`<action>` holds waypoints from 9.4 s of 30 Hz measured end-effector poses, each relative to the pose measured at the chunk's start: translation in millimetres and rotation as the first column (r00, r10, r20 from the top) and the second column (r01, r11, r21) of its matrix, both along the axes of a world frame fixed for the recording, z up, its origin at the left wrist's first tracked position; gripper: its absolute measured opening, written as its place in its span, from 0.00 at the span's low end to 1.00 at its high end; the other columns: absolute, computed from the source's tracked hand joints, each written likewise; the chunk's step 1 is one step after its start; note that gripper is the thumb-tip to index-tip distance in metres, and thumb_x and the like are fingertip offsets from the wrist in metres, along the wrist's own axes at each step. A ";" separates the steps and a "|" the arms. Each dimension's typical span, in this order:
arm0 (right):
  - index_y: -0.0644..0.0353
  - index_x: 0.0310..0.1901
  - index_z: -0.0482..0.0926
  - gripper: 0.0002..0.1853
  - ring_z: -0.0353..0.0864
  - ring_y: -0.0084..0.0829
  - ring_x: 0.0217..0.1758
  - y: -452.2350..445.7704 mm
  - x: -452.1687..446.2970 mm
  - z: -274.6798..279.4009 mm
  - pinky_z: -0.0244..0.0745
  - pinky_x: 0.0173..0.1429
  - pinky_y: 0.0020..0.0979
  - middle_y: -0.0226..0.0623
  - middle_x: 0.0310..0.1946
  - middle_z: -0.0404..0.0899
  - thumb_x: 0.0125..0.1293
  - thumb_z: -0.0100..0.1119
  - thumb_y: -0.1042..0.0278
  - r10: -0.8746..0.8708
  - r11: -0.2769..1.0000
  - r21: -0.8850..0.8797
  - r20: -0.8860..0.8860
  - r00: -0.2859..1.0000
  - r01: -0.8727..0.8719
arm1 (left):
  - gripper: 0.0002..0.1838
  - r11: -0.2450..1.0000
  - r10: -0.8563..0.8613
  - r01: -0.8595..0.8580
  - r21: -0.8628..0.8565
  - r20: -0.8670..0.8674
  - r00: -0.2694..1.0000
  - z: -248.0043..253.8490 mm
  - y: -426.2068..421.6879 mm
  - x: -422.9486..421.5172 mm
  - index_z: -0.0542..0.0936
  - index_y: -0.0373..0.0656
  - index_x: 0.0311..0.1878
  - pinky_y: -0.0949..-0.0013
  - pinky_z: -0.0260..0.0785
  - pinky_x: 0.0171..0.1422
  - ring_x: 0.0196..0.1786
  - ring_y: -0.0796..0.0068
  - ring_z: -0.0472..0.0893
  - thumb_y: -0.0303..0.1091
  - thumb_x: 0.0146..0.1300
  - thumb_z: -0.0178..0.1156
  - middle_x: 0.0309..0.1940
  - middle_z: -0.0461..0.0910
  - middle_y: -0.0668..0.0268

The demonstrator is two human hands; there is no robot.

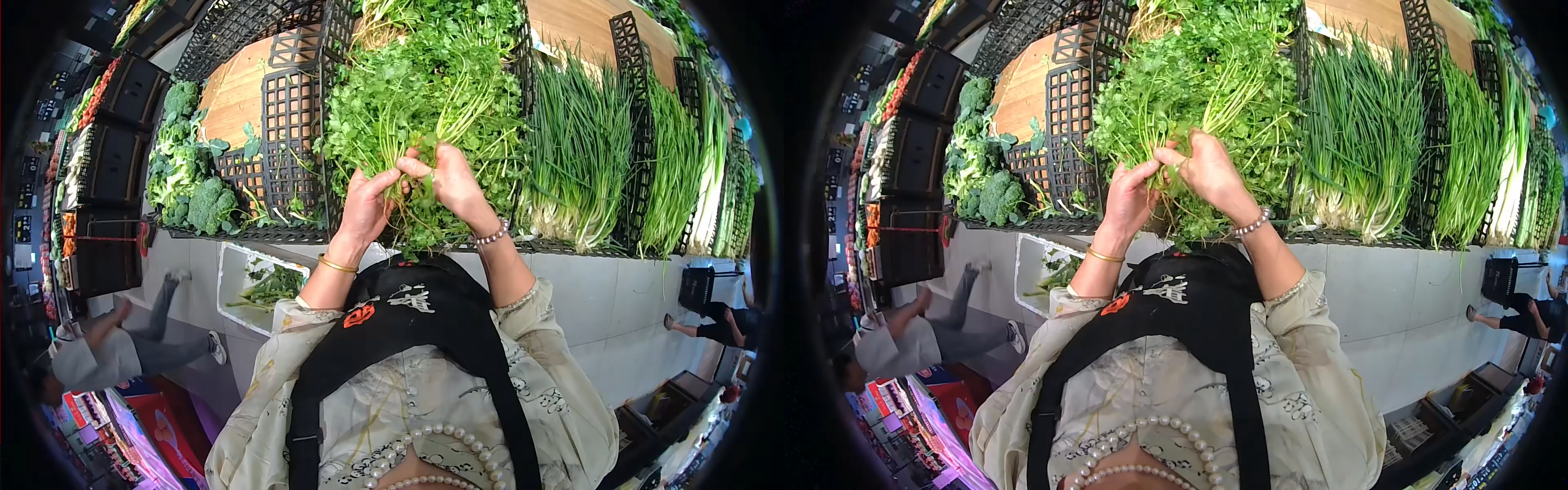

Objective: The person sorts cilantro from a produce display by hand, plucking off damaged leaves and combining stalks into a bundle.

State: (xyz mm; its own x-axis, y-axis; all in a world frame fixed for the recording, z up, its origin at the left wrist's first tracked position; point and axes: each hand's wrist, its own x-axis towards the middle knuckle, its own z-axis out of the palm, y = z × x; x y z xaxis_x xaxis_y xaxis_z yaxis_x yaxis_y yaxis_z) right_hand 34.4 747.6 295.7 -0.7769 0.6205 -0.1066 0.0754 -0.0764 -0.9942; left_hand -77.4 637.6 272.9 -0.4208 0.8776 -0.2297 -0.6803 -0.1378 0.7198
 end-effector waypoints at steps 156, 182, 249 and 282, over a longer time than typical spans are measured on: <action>0.66 0.41 0.71 0.11 0.75 0.32 0.26 -16.8 31.2 -18.9 0.70 0.33 0.38 0.41 0.25 0.72 0.67 0.57 0.65 -0.041 0.824 0.565 0.133 0.990 -0.042 | 0.22 0.998 0.041 -0.036 0.054 -0.097 0.994 6.0 0.3 9.2 0.70 0.36 0.56 0.68 0.77 0.52 0.45 0.71 0.81 0.17 0.59 0.61 0.45 0.79 0.62; 0.62 0.34 0.70 0.11 0.61 0.20 0.22 -18.7 21.9 -21.4 0.59 0.27 0.27 0.26 0.20 0.65 0.71 0.48 0.64 -0.130 0.991 0.044 0.011 0.991 0.130 | 0.20 0.997 0.061 -0.062 0.047 0.026 0.998 10.6 -4.3 0.5 0.70 0.31 0.54 0.64 0.80 0.52 0.46 0.65 0.83 0.11 0.58 0.51 0.45 0.80 0.54; 0.66 0.38 0.74 0.04 0.70 0.21 0.26 -122.5 -141.4 30.8 0.68 0.33 0.26 0.32 0.23 0.73 0.66 0.54 0.74 0.388 0.878 0.375 -0.200 0.899 -0.296 | 0.19 0.620 0.783 -0.780 0.090 -0.002 0.622 18.3 -193.3 -32.7 0.70 0.33 0.59 0.58 0.80 0.50 0.45 0.64 0.82 0.20 0.63 0.55 0.48 0.79 0.55; 0.67 0.60 0.64 0.31 0.77 0.38 0.47 -540.0 -439.1 -76.1 0.74 0.51 0.33 0.47 0.48 0.74 0.58 0.65 0.62 0.884 0.150 0.435 0.344 0.318 -0.888 | 0.18 -0.110 0.983 -0.992 -0.060 -0.154 -0.099 -60.7 -572.7 -87.9 0.70 0.31 0.54 0.63 0.81 0.41 0.38 0.63 0.83 0.12 0.59 0.53 0.42 0.80 0.54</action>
State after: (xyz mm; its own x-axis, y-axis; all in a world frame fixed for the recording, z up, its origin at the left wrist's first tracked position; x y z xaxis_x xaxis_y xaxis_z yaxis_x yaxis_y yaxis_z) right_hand -404.7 207.6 219.6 -0.8331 -0.5465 -0.0857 -0.2397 0.4963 -0.8344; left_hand -165.3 65.0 212.3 -0.8114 -0.5436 -0.2149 0.1493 -0.5481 0.8230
